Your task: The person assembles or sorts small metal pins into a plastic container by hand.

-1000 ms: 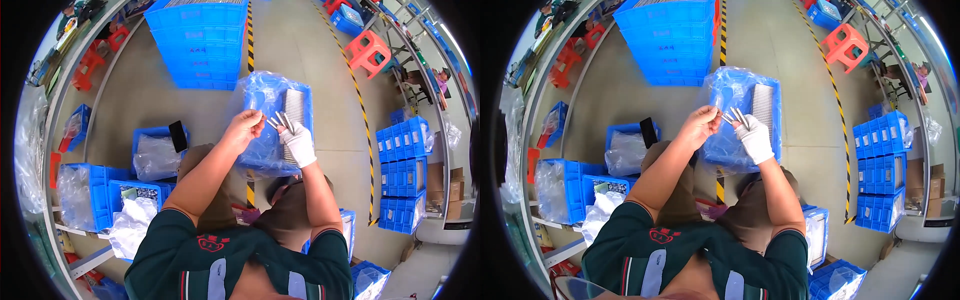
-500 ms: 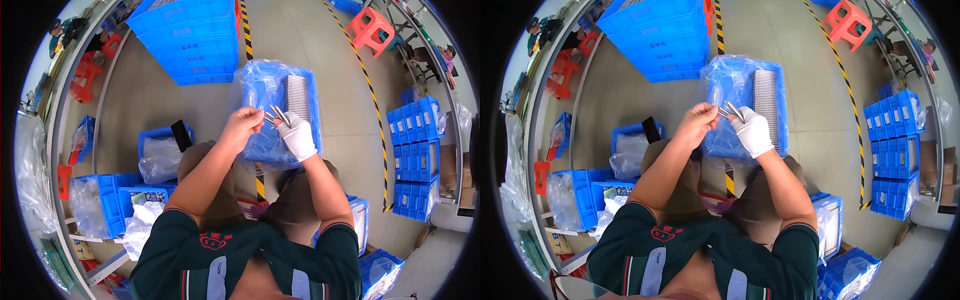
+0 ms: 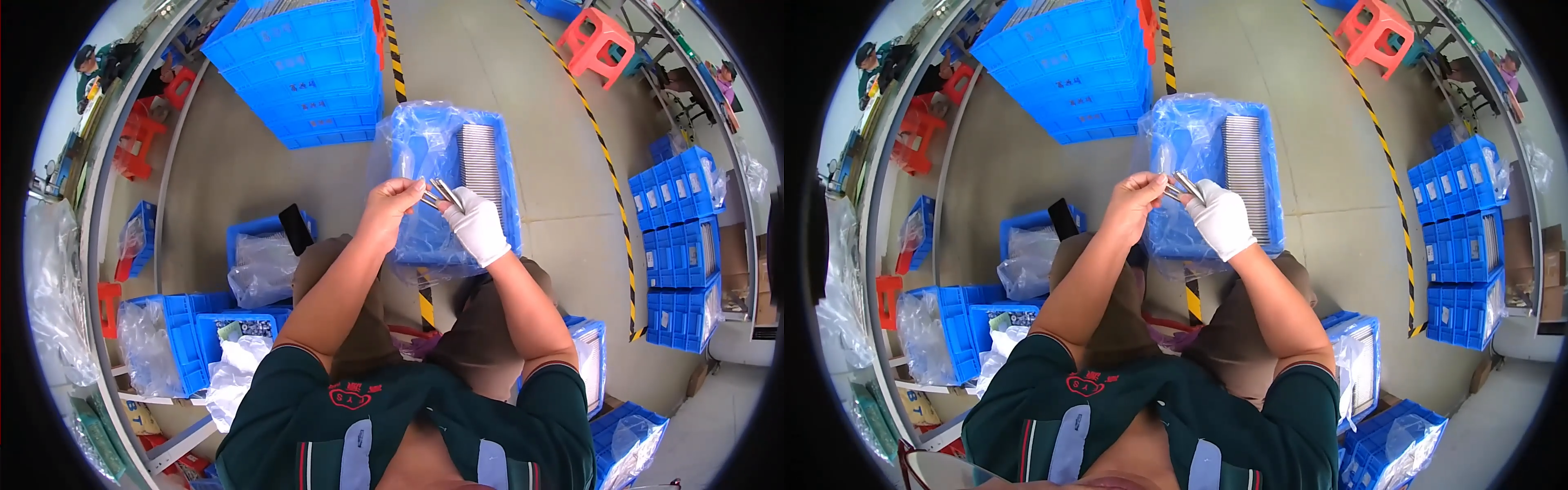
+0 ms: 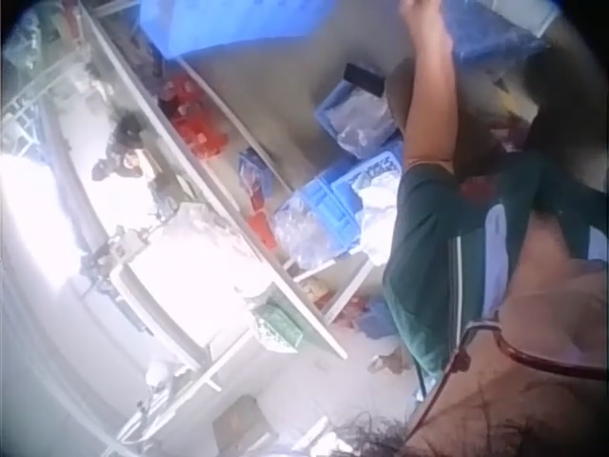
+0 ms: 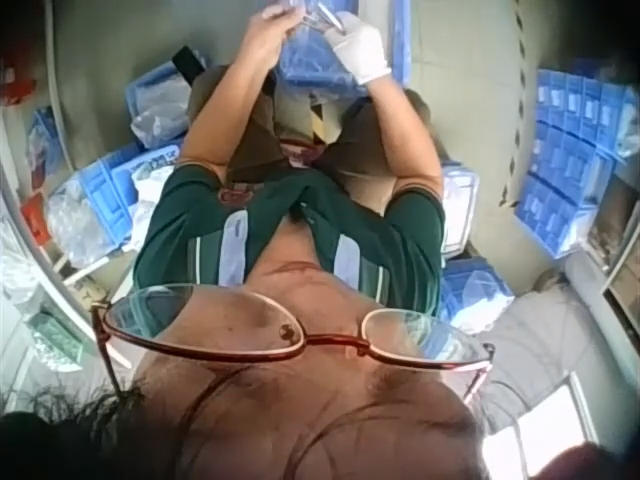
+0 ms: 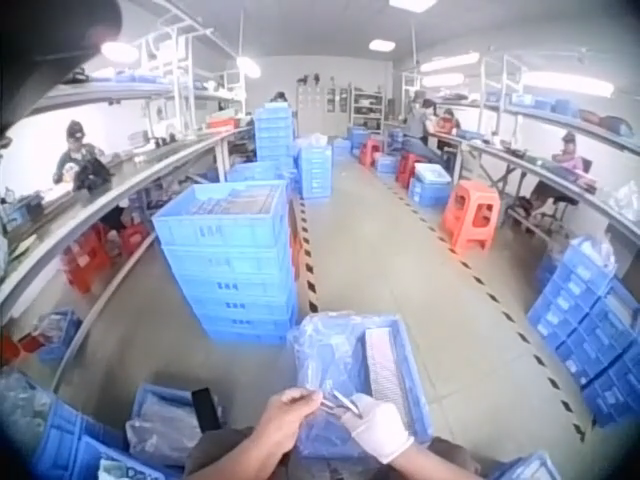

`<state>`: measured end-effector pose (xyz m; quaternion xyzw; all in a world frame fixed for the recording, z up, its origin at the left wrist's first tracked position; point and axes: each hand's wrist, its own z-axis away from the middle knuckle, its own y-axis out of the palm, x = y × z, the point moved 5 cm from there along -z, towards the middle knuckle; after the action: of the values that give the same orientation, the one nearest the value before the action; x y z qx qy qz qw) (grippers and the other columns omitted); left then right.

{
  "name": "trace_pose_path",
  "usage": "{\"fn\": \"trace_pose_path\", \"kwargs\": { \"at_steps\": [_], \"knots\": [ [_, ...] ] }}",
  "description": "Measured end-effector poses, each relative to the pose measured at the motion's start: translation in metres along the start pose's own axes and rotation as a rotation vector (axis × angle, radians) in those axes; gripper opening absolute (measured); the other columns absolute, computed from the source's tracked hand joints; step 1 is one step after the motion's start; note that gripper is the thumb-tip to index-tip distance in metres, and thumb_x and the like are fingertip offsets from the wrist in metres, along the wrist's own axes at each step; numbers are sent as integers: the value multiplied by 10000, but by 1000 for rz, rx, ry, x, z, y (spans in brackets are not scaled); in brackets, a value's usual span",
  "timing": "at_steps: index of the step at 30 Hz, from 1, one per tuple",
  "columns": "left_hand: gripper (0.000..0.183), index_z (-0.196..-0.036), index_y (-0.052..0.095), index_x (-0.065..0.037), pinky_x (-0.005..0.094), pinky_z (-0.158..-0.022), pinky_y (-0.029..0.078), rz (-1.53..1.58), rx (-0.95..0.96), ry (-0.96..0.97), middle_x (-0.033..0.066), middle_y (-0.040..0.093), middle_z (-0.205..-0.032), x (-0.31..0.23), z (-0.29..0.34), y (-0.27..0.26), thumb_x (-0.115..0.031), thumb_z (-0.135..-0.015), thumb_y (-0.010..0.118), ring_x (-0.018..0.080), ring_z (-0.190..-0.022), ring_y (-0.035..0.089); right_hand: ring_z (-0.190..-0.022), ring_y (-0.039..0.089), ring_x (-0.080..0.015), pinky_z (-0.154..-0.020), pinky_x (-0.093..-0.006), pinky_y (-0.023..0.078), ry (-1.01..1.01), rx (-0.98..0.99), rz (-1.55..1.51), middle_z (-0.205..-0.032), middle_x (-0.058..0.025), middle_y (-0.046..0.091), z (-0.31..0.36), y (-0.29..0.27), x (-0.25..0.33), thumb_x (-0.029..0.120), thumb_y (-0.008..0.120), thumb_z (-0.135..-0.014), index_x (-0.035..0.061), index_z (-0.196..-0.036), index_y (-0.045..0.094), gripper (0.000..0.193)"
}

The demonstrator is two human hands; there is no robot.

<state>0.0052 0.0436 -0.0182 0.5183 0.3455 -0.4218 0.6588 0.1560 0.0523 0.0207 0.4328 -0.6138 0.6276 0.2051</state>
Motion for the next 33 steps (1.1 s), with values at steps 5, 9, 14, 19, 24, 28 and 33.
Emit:
{"fn": "trace_pose_path", "kwargs": {
  "at_steps": [5,9,14,19,24,28,33],
  "knots": [
    [142,-834,631,-43,186,-581,348,-4,10,-4,-28,546,-696,0,2,3,-176,-788,633,49,-612,430,-543,527,-353,-485,-403,392,-27,-27,115,-562,-179,508,1,-2,6,226,597,-770,42,-708,511,213],
    [131,-832,623,-40,189,-601,358,-60,-15,105,-18,560,-715,-2,5,4,-161,-784,635,57,-632,451,-552,532,-356,-491,-407,398,-80,-88,212,-577,-178,521,4,-5,18,235,597,-770,46,-717,513,214],
    [138,-827,617,-30,202,-618,372,-1,0,34,2,579,-734,1,3,2,-161,-788,630,72,-643,477,-453,431,-199,-457,-319,369,-77,-48,147,-522,-97,464,0,-1,8,170,596,-791,31,-721,517,175],
    [157,-809,625,-25,198,-581,368,84,10,-8,3,598,-728,-9,-1,-3,-174,-769,651,58,-611,463,-468,387,-78,-429,-237,318,271,222,-437,-528,12,440,3,5,-2,195,565,-833,36,-731,525,193],
    [150,-848,601,0,252,-659,429,111,150,-46,52,603,-763,-5,-2,-5,-144,-803,606,111,-687,538,-461,355,-43,-419,-203,271,364,360,-763,-539,31,432,7,13,0,205,557,-845,28,-751,548,200],
    [154,-859,597,11,261,-680,432,-89,175,13,62,606,-778,-14,0,-3,-135,-808,596,124,-687,544,-439,340,-40,-400,-201,245,430,427,-795,-532,32,420,10,13,0,202,566,-839,20,-775,562,193],
    [165,-836,613,-11,240,-680,402,-80,197,-32,49,611,-790,-12,2,-5,-172,-804,608,105,-714,526,-423,334,-40,-379,-197,220,447,448,-907,-532,39,420,12,17,0,211,574,-835,14,-795,573,200]
  ]
}}
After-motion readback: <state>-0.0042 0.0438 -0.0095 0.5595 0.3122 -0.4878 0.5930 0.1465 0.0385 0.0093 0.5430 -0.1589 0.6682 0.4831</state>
